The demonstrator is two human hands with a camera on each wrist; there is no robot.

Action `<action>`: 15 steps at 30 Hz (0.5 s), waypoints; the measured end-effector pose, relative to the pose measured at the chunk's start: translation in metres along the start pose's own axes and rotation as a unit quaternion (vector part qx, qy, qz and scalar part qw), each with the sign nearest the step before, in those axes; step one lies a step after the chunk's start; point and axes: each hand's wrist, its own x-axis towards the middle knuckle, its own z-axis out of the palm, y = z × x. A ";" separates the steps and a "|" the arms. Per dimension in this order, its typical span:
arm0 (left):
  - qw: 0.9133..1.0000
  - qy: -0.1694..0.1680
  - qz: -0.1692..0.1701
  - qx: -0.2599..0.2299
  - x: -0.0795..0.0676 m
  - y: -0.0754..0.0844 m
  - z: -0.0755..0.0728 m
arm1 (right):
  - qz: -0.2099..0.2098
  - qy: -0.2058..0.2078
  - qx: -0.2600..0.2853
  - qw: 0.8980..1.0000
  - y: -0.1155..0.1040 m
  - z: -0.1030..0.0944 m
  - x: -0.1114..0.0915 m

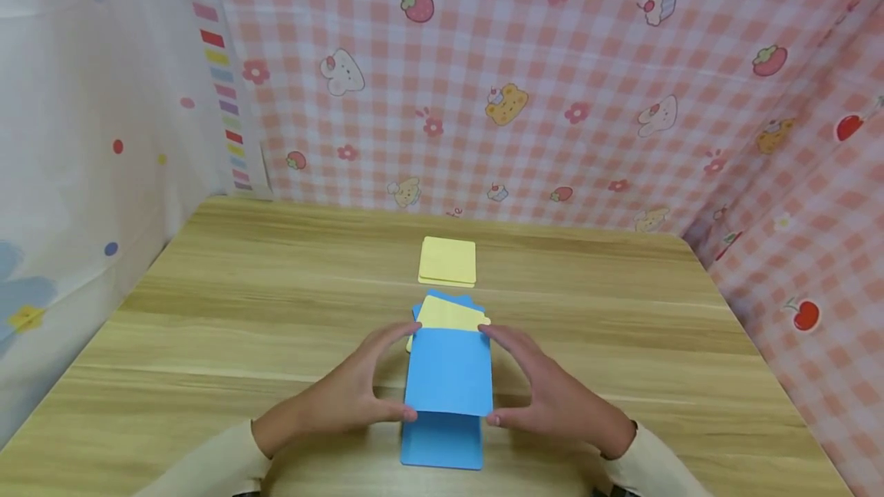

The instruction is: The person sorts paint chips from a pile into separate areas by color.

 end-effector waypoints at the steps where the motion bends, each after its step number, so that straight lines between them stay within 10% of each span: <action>1: 1.000 0.001 0.003 0.001 -0.002 0.000 0.002 | -0.002 -0.001 0.001 1.000 0.000 0.001 -0.002; 15: 0.999 -0.018 -0.037 0.011 -0.021 -0.001 0.016 | 0.023 -0.030 -0.008 0.999 -0.004 0.019 -0.017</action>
